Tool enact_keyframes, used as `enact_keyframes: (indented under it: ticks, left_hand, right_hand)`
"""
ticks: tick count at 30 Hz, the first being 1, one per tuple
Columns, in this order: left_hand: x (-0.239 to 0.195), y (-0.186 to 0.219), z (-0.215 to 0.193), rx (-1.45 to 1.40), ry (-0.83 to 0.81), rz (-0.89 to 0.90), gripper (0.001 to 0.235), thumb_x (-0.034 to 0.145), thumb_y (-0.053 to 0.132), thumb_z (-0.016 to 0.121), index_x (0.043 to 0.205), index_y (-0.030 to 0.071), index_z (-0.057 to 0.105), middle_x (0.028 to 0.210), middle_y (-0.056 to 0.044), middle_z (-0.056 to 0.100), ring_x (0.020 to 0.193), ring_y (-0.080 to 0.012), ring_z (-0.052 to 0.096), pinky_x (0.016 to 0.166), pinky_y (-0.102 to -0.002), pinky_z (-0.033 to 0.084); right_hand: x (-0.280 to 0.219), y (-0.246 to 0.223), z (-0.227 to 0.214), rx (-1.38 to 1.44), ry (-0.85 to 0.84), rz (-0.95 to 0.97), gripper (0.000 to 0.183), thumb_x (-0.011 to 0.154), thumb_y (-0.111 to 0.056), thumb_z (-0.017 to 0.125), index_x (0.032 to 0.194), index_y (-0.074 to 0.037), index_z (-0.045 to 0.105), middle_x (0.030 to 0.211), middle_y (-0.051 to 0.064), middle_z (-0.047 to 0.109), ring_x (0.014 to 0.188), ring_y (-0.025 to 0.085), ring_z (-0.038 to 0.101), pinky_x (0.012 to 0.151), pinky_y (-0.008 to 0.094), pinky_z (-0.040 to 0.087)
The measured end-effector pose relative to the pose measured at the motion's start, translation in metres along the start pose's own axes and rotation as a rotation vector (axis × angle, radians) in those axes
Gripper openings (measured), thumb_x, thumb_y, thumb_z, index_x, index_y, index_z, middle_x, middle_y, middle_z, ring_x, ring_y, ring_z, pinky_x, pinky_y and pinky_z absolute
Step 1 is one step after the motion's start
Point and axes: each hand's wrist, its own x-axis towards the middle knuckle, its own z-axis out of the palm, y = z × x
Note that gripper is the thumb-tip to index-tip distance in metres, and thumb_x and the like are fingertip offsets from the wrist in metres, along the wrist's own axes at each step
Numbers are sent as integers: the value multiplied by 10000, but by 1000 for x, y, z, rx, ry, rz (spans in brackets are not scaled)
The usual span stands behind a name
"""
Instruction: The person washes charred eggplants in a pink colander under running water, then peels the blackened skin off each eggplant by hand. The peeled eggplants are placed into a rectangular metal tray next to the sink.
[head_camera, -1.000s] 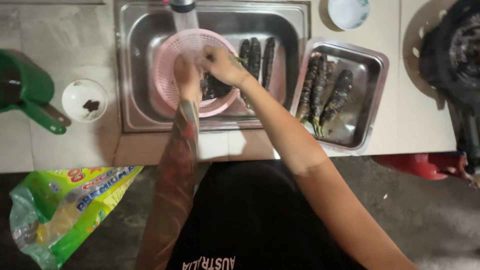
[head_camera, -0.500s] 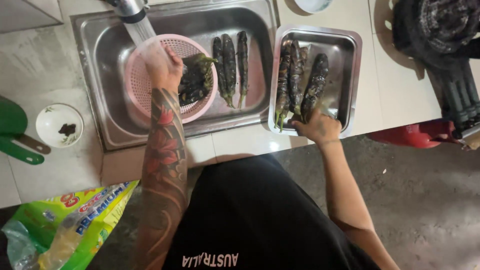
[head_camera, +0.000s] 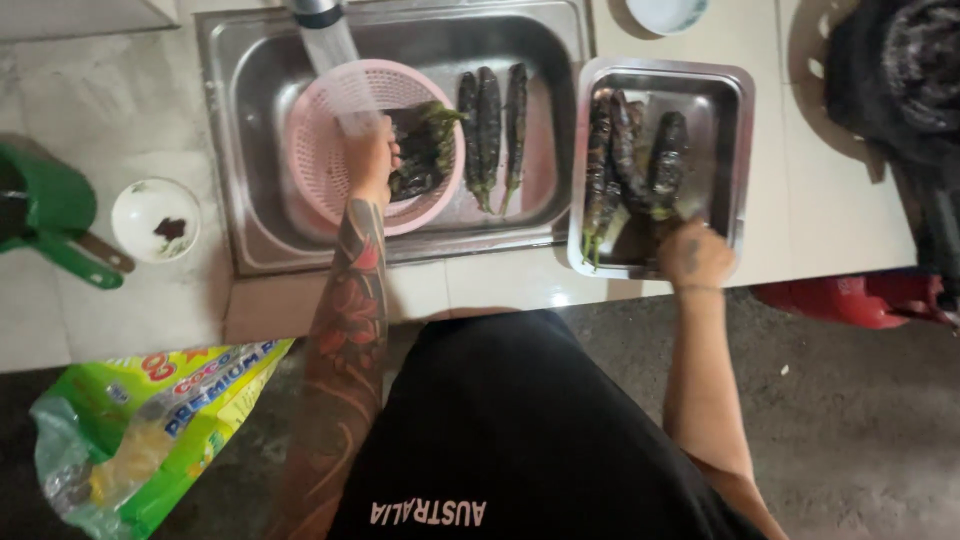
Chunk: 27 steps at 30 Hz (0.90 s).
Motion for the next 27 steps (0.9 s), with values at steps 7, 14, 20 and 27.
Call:
enact_keyframes:
  ticks: [7,14,20,27]
  left_hand:
    - [-21,34,-43,582,5,271,267,842,268,468,831,51,624,800,-203,674,735,-389,661,638,-511,474]
    - [-16,19,-85,831,-22,307,284,885,316,450,936,144,670,996,-124,751,970,-389,679,824,-515,474]
    - [-50,32,-117,879,8,392,207,940,328,516,923,163,640,972,-80,741,941,-370,677,770,-509,480]
    - [-43,-4,-156,869,230,674,104,923,229,600,936,153,670,941,-103,733,853,-417,693,712,-552,508]
  right_hand:
    - [38,35,-57,-207,168,-134,288,1057,-245,447,861,-156,638,718,67,712,658,270,720,570,396,508]
    - [68,1,-230,-617,499,-230,582,1210,-559,642,684,-366,486,593,-194,454,522,-22,474,515,181,322]
    - [54,-64,-309,-691,641,-376,529,1176,-290,512,691,-337,309,589,-164,196,556,-4,203,602,150,215]
    - [82,-200,-299,-49,651,-830,414,1174,-89,456,806,-178,622,567,-68,528,413,22,444,327,192,278]
